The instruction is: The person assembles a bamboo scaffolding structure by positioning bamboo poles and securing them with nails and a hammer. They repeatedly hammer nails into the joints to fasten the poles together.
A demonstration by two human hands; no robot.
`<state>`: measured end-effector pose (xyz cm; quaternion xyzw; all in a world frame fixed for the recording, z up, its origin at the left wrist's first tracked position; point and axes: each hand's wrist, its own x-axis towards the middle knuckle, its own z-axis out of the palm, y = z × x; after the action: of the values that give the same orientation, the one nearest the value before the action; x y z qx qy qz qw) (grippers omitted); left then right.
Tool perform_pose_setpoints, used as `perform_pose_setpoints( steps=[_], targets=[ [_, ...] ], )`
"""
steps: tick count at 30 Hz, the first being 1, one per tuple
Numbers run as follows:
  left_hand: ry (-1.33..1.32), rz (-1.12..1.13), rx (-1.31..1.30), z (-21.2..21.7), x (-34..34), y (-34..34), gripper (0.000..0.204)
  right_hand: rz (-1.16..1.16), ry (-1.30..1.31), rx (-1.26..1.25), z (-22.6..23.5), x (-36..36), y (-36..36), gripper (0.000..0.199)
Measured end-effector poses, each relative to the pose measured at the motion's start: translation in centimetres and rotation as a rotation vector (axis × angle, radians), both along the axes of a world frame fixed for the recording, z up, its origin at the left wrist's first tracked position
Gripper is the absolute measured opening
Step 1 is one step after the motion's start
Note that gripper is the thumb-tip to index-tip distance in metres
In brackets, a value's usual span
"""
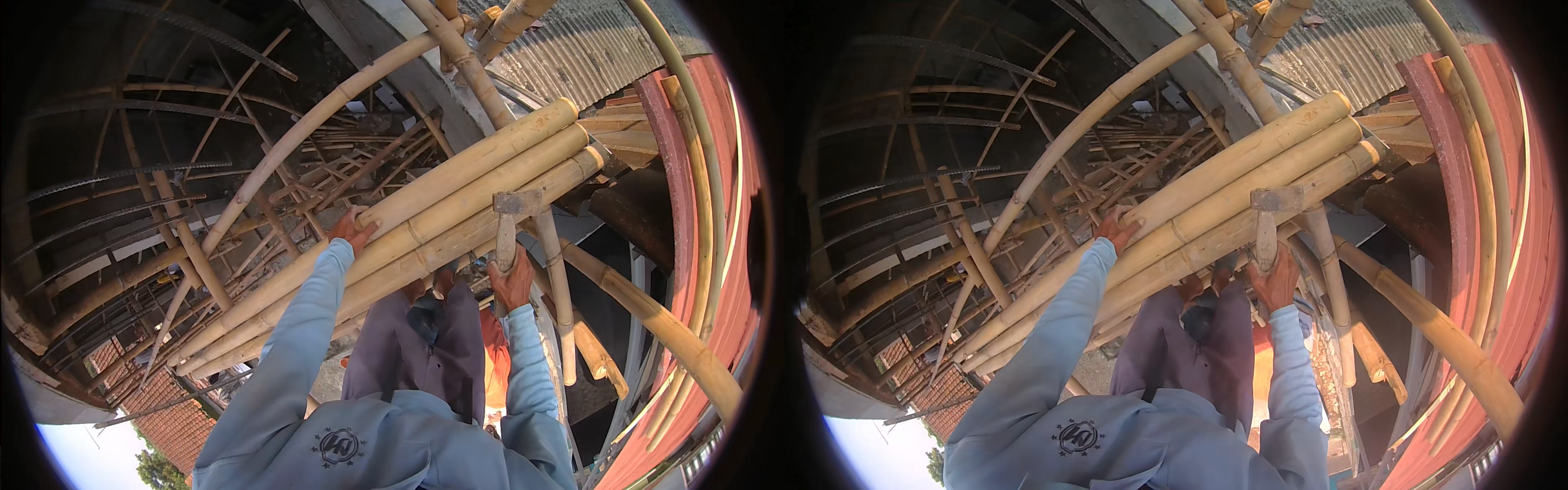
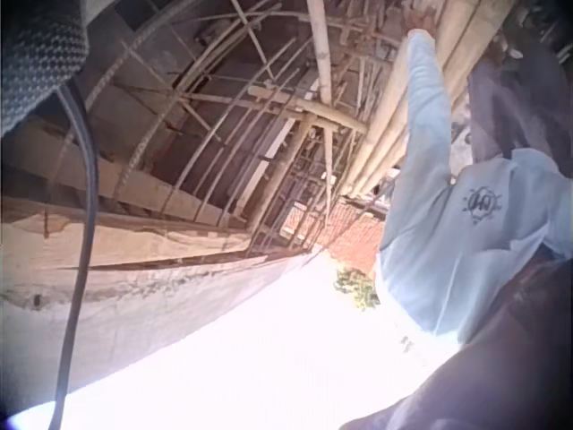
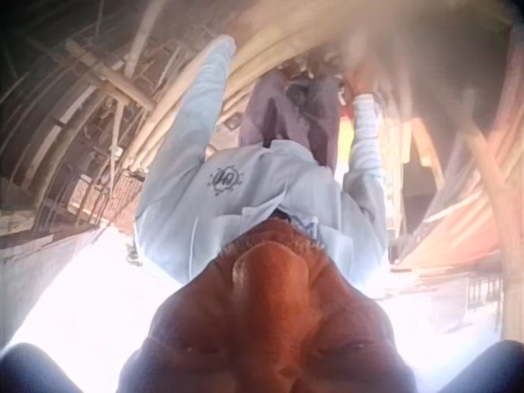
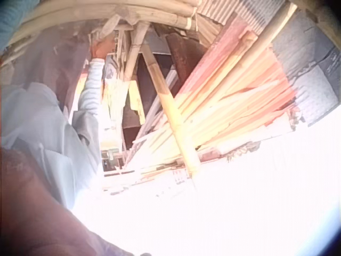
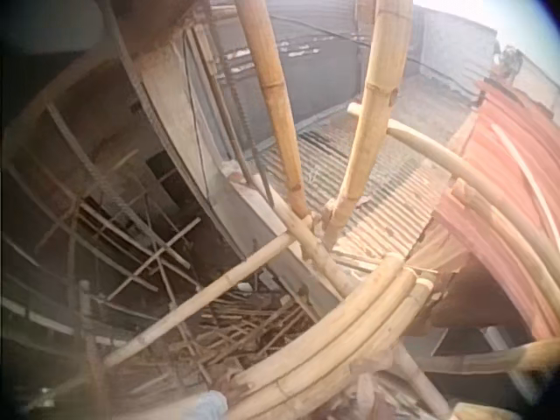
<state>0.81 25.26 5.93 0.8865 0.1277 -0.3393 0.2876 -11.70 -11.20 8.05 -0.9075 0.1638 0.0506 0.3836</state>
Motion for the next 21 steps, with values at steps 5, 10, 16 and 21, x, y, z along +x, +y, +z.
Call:
perform_pose_setpoints(
  steps=[5,10,16,21],
  targets=[
    [-0.19,-0.056,0.291,-1.6,-1.0,-1.5,0.069,0.286,-0.256,-0.058,-2.8,12.9,-1.4,0.076],
    [-0.37,-0.084,0.359,-2.7,-2.5,-1.8,0.065,0.367,-0.196,0.015,-5.6,19.9,-0.7,0.077],
    [-0.502,-0.054,0.368,-3.5,-3.0,-1.8,0.062,0.401,-0.18,-0.078,-7.6,20.0,-0.4,0.076],
    [-0.5,-0.055,0.382,-3.5,-3.1,-1.2,0.06,0.311,-0.051,0.182,-6.9,20.2,0.0,0.066]
  ],
)
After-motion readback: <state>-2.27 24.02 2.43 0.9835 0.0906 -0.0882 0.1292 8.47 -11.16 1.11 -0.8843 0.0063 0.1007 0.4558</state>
